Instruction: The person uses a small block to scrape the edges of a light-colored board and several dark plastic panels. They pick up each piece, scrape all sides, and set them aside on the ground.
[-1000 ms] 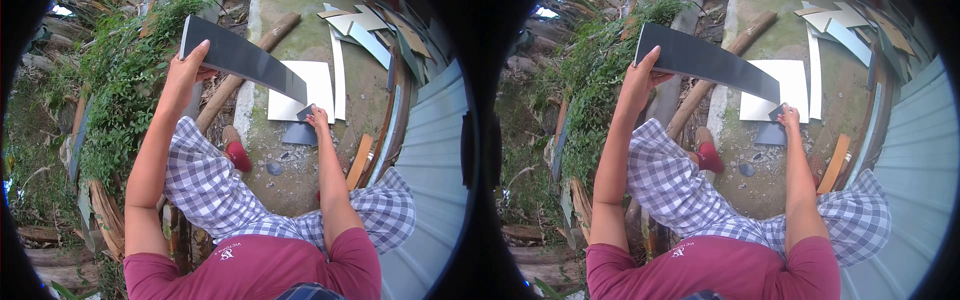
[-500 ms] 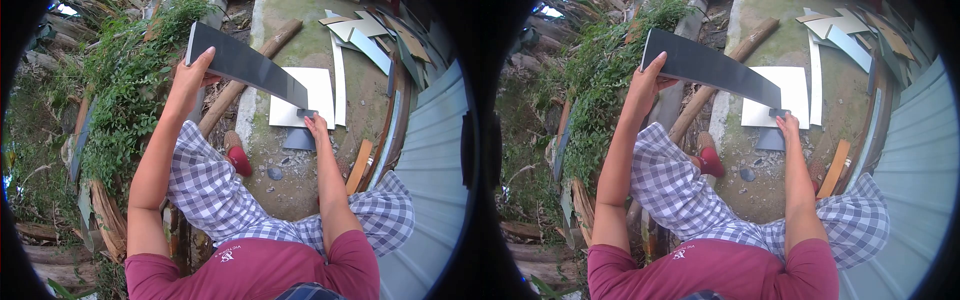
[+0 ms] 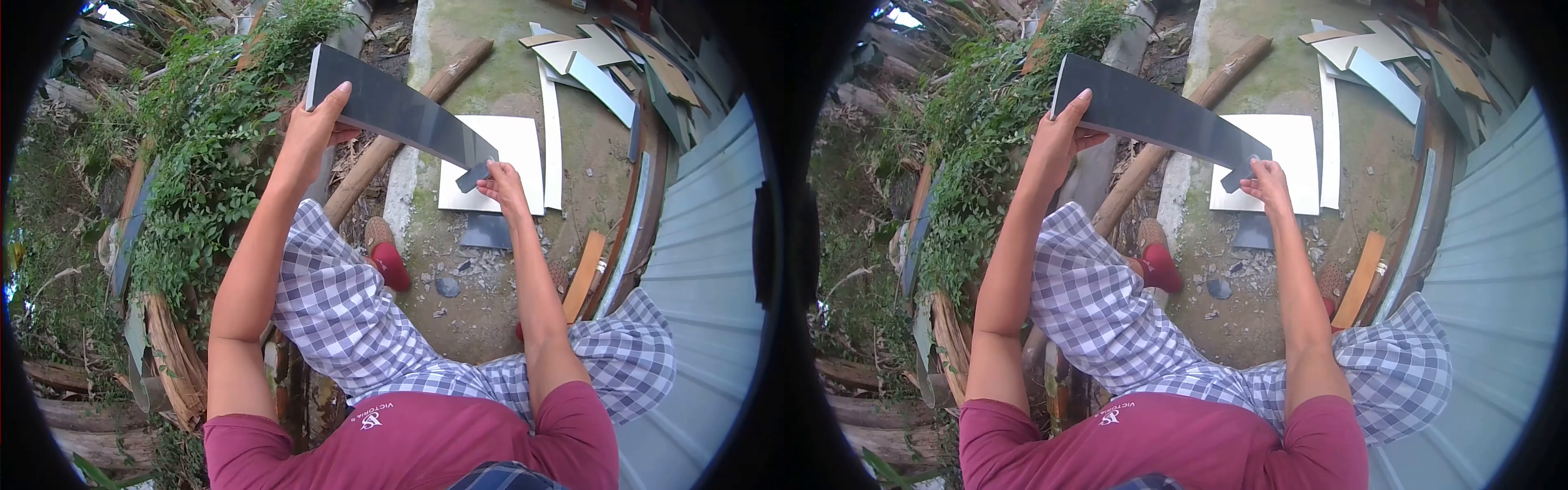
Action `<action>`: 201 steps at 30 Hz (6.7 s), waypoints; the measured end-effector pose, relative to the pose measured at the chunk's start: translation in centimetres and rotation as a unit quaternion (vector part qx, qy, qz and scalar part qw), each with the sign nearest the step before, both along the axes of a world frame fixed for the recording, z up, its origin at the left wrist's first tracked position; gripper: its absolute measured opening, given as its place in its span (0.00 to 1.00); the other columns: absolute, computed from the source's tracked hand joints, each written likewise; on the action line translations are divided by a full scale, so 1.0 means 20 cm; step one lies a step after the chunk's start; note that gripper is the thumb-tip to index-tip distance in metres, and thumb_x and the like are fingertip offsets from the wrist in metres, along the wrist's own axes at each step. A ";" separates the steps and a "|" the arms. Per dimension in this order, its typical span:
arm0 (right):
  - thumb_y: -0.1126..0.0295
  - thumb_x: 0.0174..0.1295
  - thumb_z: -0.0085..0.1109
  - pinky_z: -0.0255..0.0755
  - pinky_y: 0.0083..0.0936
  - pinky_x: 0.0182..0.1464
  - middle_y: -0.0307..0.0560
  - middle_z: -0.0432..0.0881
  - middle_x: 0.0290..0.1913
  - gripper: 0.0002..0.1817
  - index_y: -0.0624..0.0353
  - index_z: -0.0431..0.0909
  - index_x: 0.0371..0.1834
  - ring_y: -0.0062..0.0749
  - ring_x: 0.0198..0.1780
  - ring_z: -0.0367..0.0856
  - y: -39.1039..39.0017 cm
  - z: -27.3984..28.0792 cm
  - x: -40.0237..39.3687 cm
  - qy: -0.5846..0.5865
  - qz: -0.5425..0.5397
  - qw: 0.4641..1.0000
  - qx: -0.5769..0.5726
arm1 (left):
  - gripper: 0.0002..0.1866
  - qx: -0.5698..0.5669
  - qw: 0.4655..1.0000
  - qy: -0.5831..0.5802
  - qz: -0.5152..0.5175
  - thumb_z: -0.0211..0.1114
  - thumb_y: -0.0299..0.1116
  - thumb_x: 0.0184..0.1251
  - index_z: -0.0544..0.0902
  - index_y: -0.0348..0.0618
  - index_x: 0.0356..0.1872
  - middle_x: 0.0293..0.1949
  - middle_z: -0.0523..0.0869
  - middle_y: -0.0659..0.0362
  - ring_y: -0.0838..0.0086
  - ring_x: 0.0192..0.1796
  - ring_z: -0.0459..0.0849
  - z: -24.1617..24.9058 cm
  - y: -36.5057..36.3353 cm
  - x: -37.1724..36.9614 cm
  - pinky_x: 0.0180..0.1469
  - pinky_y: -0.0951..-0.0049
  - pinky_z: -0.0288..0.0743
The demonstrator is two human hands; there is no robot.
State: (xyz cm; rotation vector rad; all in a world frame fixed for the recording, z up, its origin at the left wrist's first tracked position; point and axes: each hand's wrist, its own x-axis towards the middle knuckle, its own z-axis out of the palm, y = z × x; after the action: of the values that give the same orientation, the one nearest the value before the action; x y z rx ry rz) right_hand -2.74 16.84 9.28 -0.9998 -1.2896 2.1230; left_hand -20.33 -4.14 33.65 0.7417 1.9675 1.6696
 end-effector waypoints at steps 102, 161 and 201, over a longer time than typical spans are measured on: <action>0.61 0.62 0.57 0.74 0.15 0.25 0.41 0.79 0.32 0.14 0.54 0.67 0.44 0.19 0.29 0.77 -0.02 0.56 -0.08 0.282 -0.019 0.959 0.037 | 0.26 0.007 0.996 0.035 -0.082 0.61 0.45 0.62 0.71 0.30 0.51 0.44 0.79 0.50 0.66 0.43 0.82 0.11 0.00 0.08 0.50 0.66 0.78; 0.57 0.65 0.45 0.71 0.30 0.25 0.52 0.80 0.29 0.21 0.64 0.65 0.52 0.33 0.23 0.78 0.37 -0.82 0.24 -0.232 -0.122 0.956 0.129 | 0.23 -0.008 0.998 0.053 -0.033 0.56 0.40 0.66 0.71 0.27 0.52 0.47 0.78 0.47 0.63 0.48 0.81 0.03 -0.04 0.14 0.49 0.61 0.78; 0.54 0.65 0.44 0.68 0.49 0.47 0.66 0.78 0.41 0.23 0.68 0.68 0.43 0.61 0.45 0.76 0.05 -0.48 0.02 -0.398 -0.083 0.865 0.294 | 0.28 0.003 0.999 0.039 0.002 0.54 0.51 0.66 0.72 0.29 0.47 0.41 0.81 0.48 0.64 0.42 0.83 0.08 0.01 0.20 0.47 0.66 0.79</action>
State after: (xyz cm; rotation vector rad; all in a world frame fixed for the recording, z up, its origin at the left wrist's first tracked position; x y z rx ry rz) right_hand -2.33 17.84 -0.22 -1.6723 -1.9563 1.0335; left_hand -16.35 -3.94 35.26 0.8169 2.0192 1.6738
